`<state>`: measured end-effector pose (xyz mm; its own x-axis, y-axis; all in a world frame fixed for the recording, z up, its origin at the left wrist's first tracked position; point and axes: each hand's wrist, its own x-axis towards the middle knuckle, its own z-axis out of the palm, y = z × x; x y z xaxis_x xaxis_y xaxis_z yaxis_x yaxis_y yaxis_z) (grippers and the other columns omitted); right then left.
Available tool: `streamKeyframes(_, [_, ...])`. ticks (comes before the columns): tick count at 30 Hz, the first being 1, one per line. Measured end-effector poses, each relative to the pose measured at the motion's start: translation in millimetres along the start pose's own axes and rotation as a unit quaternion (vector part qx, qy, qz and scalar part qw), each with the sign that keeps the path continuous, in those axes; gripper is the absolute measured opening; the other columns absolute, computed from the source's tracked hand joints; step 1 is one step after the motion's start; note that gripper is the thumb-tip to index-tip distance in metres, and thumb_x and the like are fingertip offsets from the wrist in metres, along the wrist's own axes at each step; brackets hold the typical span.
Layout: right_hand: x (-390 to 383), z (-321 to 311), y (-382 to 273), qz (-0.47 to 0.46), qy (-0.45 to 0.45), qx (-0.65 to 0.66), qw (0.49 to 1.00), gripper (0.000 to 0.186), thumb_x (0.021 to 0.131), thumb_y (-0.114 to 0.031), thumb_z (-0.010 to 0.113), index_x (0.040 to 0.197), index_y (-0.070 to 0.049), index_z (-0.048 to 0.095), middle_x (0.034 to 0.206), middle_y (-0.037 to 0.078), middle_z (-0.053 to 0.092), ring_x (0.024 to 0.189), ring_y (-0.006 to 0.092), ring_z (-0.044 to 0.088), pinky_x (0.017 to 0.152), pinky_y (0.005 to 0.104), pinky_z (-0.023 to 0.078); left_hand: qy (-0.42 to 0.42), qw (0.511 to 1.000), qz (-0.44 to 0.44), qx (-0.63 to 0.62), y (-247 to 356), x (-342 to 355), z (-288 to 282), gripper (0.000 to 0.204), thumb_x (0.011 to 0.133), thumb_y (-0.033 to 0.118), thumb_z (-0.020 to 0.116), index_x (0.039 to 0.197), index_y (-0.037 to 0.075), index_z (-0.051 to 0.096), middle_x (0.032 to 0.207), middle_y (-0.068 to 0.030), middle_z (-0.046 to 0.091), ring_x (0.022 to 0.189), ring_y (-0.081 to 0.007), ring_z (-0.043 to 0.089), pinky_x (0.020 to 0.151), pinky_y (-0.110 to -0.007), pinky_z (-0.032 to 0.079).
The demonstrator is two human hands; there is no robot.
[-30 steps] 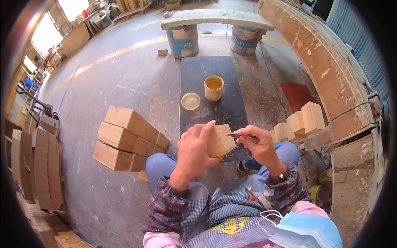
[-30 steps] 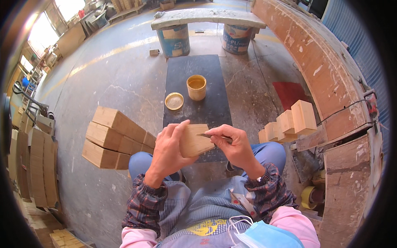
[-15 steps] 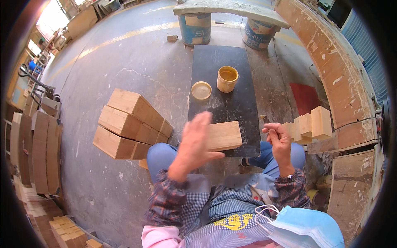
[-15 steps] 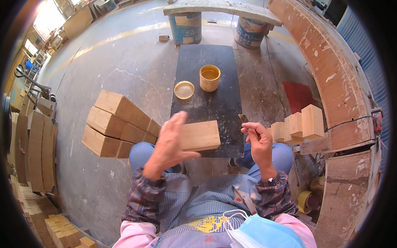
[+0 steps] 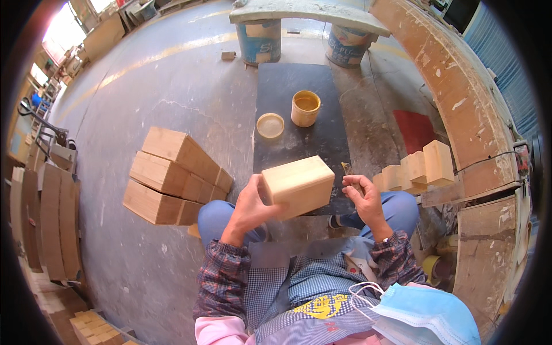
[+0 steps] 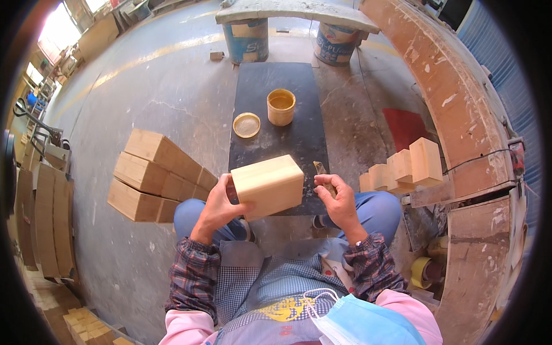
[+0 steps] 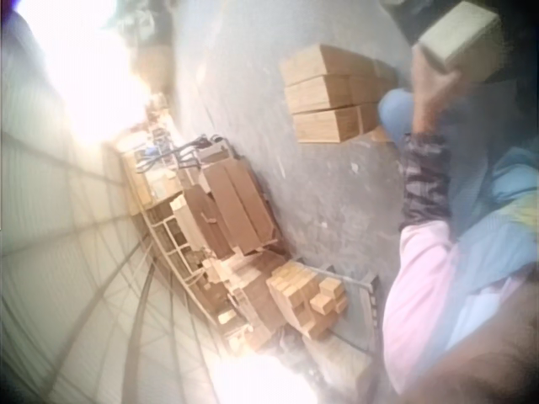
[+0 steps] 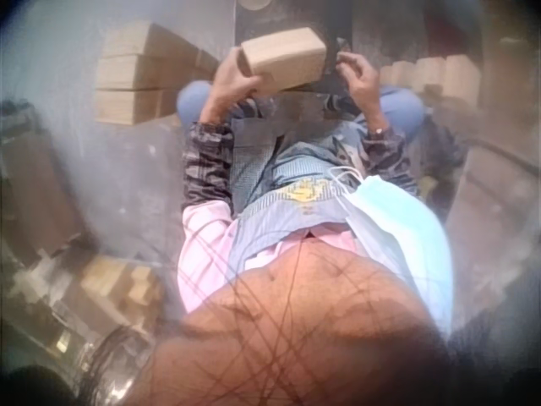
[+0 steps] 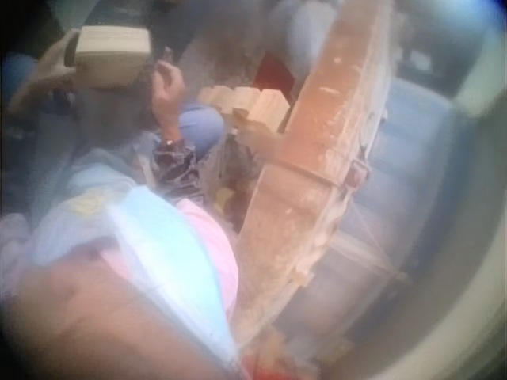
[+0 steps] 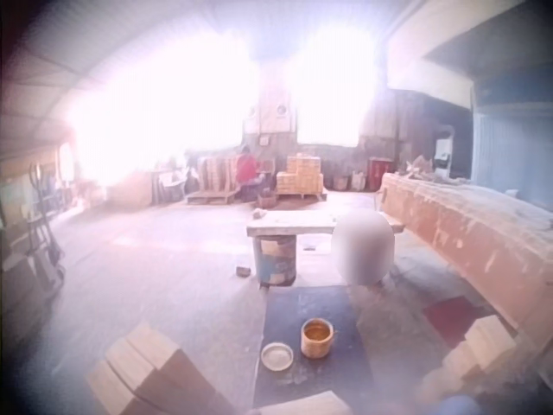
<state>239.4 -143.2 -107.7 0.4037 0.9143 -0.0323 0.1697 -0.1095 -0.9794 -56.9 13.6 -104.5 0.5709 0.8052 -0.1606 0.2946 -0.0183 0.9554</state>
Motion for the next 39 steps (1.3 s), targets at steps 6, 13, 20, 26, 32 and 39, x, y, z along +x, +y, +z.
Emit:
streamKeyframes(6, [-12, -9, -7, 0.047, -0.035, 0.126, 0.990, 0.046, 0.109, -0.030, 0.071, 0.137, 0.006, 0.062, 0.126, 0.009, 0.070, 0.112, 0.0151, 0.070, 0.099, 0.0273, 0.056, -0.098, 0.968, -0.163, -0.164, -15, -12, 18, 0.073, 0.105, 0.057, 0.062, 0.144, -0.004, 0.058, 0.132, -0.0127, 0.071, 0.114, -0.0212, 0.073, 0.097, -0.039, 0.061])
streamKeyframes(13, [-35, -23, -17, 0.083, -0.088, 0.083, 0.989, 0.071, 0.103, -0.050, 0.075, 0.145, 0.004, 0.057, 0.133, 0.009, 0.066, 0.115, 0.0141, 0.066, 0.096, 0.0282, 0.056, -0.131, 0.943, -0.192, -0.238, 2, -45, 42, 0.071, 0.110, 0.056, 0.054, 0.147, -0.004, 0.057, 0.135, -0.0131, 0.071, 0.115, -0.0221, 0.074, 0.097, -0.038, 0.061])
streamKeyframes(20, [-52, -31, -41, 0.156, -0.079, 0.111, 0.978, 0.076, 0.100, -0.053, 0.078, 0.147, 0.003, 0.057, 0.130, 0.008, 0.066, 0.116, 0.0135, 0.064, 0.094, 0.0289, 0.056, -0.138, 0.934, -0.158, -0.288, 16, -59, 54, 0.073, 0.112, 0.058, 0.051, 0.153, -0.002, 0.052, 0.140, -0.0120, 0.069, 0.122, -0.0229, 0.072, 0.100, -0.039, 0.061])
streamKeyframes(26, [-56, -44, -52, 0.147, -0.057, 0.115, 0.981, 0.064, 0.104, -0.036, 0.074, 0.148, 0.005, 0.054, 0.133, 0.010, 0.066, 0.117, 0.0145, 0.067, 0.100, 0.0303, 0.056, -0.121, 0.920, -0.162, -0.336, 28, -58, 77, 0.073, 0.112, 0.057, 0.051, 0.156, 0.000, 0.048, 0.147, -0.0122, 0.065, 0.131, -0.0241, 0.068, 0.107, -0.043, 0.058])
streamKeyframes(32, [-66, -86, -61, 0.116, -0.014, 0.231, 0.966, 0.075, 0.100, -0.043, 0.080, 0.151, 0.005, 0.051, 0.137, 0.011, 0.066, 0.123, 0.0160, 0.067, 0.105, 0.0325, 0.055, -0.155, 0.941, -0.071, -0.291, 72, -38, 106, 0.072, 0.111, 0.057, 0.053, 0.152, -0.002, 0.051, 0.143, -0.0140, 0.067, 0.128, -0.0241, 0.070, 0.105, -0.042, 0.059])
streamKeyframes(39, [-84, -157, -72, 0.046, 0.013, 0.277, 0.960, 0.079, 0.098, -0.048, 0.081, 0.150, 0.004, 0.052, 0.136, 0.010, 0.069, 0.121, 0.0152, 0.069, 0.103, 0.0327, 0.057, -0.164, 0.967, -0.055, -0.188, 123, 1, 172, 0.069, 0.108, 0.064, 0.057, 0.136, 0.001, 0.061, 0.126, -0.0092, 0.072, 0.112, -0.0170, 0.072, 0.093, -0.034, 0.060])
